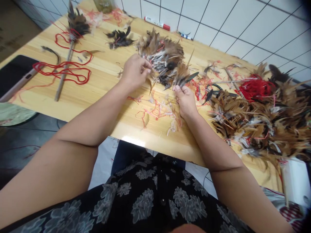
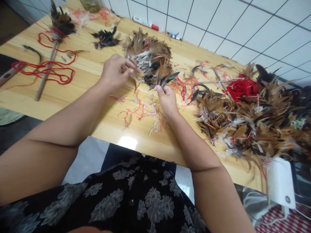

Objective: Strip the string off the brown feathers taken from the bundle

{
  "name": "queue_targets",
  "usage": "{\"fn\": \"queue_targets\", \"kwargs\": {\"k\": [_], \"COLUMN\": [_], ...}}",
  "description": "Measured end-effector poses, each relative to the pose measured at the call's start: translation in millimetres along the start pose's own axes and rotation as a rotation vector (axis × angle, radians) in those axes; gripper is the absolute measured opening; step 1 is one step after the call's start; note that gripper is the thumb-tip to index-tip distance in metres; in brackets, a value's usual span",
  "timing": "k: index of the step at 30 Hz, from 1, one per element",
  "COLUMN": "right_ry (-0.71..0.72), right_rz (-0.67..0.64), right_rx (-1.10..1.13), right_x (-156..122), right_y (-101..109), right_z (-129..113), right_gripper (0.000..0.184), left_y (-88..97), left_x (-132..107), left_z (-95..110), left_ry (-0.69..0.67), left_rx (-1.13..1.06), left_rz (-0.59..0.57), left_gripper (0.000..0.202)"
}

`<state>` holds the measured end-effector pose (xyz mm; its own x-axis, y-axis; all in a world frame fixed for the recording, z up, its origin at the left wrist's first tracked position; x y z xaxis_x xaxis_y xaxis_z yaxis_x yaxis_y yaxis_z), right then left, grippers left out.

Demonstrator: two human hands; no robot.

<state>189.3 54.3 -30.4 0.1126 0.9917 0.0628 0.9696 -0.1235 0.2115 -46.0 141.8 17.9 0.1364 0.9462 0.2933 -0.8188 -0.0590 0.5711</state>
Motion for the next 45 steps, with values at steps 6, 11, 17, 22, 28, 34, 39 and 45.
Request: {"fn": "queue_targets", "kwargs": {"k": [6, 11, 17, 22, 28, 34, 39, 45], "right_ry": [-0.079, -0.075, 0.015, 0.035, 0.018, 0.058, 0.028, -0.027], "right_rz": [0.036, 0.031, 0.042, 0.041, 0.036, 0.034, 0.022, 0.031], "right_rx": [0.067, 0.090, 0.030, 0.019, 0.006, -0.015, -0.011, 0.024], "right_x": [-2.7, -2.8, -4.2, -6.6, -5.2, -4.9, -5.9, -5.9], "right_y": [1.8, 1.4, 1.7, 0.4, 0.8, 1.0, -0.9, 0.2], "right_z": [-1.8, -1.7, -7.5, -8.5, -5.4, -8.5, -8.4, -4.3], "right_gripper": [0.065, 0.064, 0.065, 0.064, 0.061, 0.062, 0.060, 0.045], "left_y": [3.0, 6.7, 0.2, 23.0, 33.0, 6.8, 0.5, 9.5], "left_x": [7.3, 9.7, 9.3, 9.1, 2.5, 0.4, 3.0, 1.5], "left_z": [-21.6, -32.8, -19.5, -7.3, 9.8, 3.8, -0.2, 3.8], "left_ry": [0.040, 0.030, 0.015, 0.065, -0.049, -0.091, -0.039, 0.060], "left_rx": [0.108, 0.083, 0.164, 0.240, 0.252, 0.330, 0.180, -0.319], "left_rz": [-0.014, 0.017, -0.099, -0.085, -0.206, -0.317, -0.247, -0.096], "left_gripper": [0.025, 0.040, 0.022, 0.032, 0.020, 0.025, 0.022, 0.023]}}
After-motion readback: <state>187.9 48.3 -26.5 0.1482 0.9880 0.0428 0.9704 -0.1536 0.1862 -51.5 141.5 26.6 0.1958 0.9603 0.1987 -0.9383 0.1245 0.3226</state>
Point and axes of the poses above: each hand's wrist, its own x-axis towards the middle knuckle, its own y-axis out of the back of the hand, z = x × y, the point moved 9 cm from there along x, towards the middle knuckle, and after that the axes turned 4 degrees about -x, right-handed, at the moved point
